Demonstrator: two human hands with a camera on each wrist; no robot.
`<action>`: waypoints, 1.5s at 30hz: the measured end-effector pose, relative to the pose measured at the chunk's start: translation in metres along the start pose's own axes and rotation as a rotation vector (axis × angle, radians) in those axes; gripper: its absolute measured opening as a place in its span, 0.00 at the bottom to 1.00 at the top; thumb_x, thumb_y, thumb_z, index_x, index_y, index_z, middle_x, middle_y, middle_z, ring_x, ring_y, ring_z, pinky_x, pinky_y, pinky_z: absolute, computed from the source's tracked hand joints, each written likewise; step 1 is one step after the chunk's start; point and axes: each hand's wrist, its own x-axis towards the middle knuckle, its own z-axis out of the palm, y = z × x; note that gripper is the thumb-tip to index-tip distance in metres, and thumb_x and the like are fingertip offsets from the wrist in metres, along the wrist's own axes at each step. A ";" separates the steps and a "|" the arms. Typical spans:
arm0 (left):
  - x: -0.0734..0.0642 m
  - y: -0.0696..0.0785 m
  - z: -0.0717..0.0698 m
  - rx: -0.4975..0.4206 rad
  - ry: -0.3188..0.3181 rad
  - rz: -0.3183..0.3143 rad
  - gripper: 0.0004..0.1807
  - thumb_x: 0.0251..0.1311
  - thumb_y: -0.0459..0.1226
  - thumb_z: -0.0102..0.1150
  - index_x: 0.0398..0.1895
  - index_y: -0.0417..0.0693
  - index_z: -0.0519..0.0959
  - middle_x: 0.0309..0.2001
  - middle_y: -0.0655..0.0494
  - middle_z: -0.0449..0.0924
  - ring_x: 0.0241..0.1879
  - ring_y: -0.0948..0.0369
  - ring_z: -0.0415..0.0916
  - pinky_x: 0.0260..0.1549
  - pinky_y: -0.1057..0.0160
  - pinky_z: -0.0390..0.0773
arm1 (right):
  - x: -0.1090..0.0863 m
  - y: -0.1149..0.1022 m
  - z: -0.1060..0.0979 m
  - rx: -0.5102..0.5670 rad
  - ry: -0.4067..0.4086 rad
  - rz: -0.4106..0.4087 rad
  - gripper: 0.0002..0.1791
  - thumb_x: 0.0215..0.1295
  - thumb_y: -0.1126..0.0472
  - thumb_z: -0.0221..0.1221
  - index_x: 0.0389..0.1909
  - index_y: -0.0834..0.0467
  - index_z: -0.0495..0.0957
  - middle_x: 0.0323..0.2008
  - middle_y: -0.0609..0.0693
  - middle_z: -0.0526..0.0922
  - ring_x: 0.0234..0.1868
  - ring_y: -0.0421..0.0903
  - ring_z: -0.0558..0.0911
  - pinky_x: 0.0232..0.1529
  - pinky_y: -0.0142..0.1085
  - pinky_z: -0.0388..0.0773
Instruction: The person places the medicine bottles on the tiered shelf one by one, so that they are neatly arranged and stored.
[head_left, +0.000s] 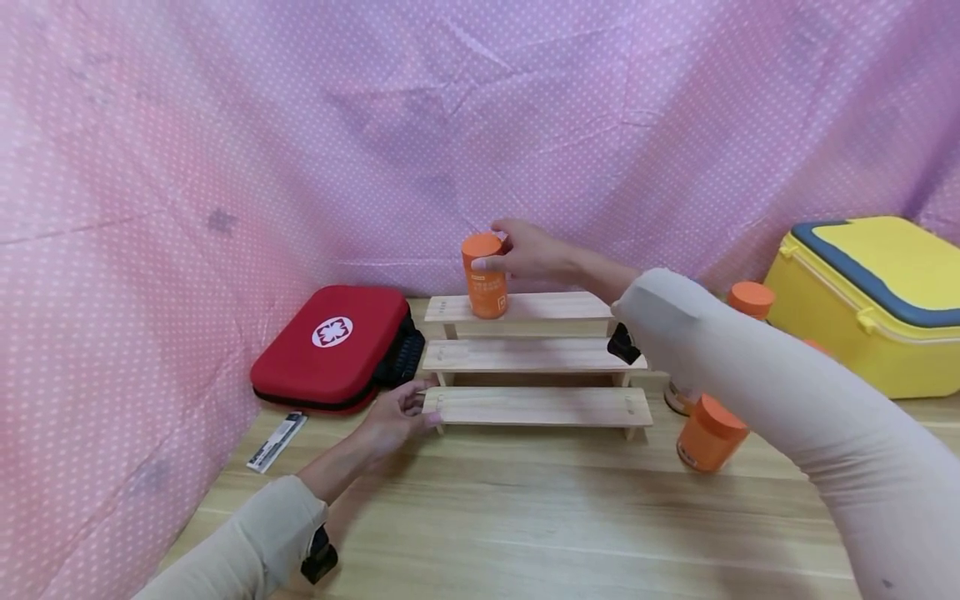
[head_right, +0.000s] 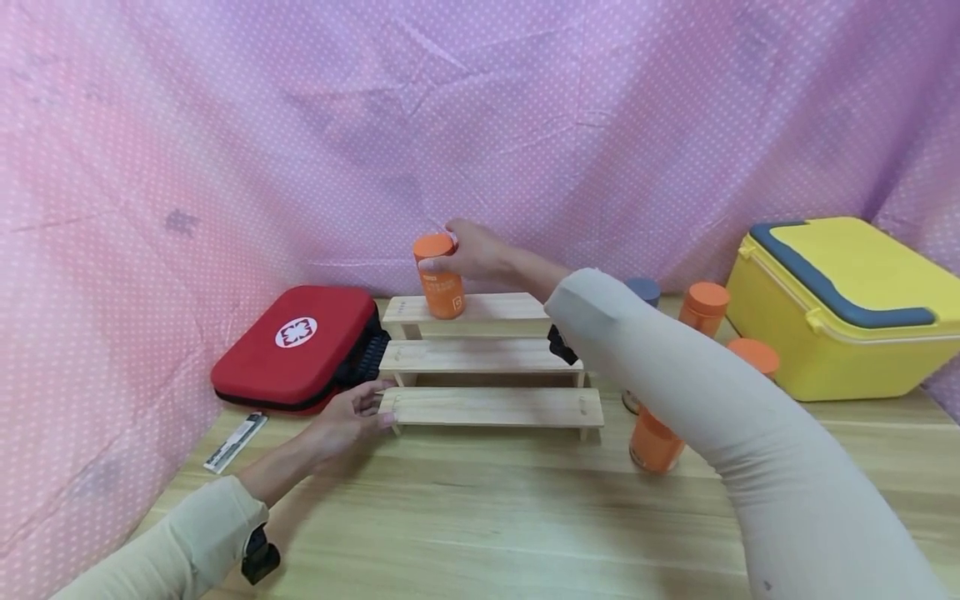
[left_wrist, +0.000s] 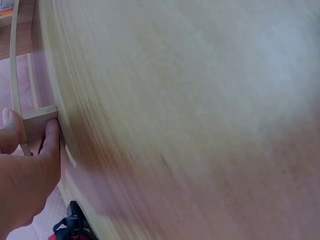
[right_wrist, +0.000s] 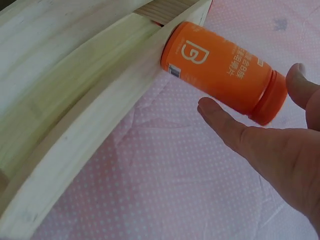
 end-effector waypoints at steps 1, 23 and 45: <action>0.000 0.000 0.000 0.002 0.000 -0.003 0.28 0.57 0.27 0.63 0.63 0.35 0.69 0.53 0.39 0.76 0.51 0.53 0.75 0.43 0.66 0.78 | -0.003 0.001 -0.003 -0.016 -0.001 0.008 0.39 0.67 0.50 0.59 0.71 0.61 0.55 0.61 0.61 0.71 0.61 0.54 0.71 0.59 0.46 0.70; 0.002 -0.005 0.003 0.024 0.001 -0.012 0.28 0.57 0.28 0.63 0.63 0.38 0.69 0.54 0.40 0.76 0.52 0.52 0.75 0.47 0.63 0.78 | -0.195 0.093 -0.037 -0.229 0.288 -0.121 0.46 0.59 0.60 0.67 0.74 0.59 0.52 0.66 0.63 0.64 0.59 0.63 0.70 0.54 0.42 0.74; 0.001 -0.001 0.001 0.016 -0.032 0.033 0.29 0.57 0.27 0.63 0.63 0.35 0.68 0.53 0.38 0.75 0.49 0.54 0.75 0.42 0.68 0.78 | -0.266 0.165 -0.001 -0.257 0.371 -0.003 0.38 0.56 0.61 0.69 0.65 0.66 0.65 0.54 0.66 0.74 0.47 0.49 0.81 0.40 0.14 0.69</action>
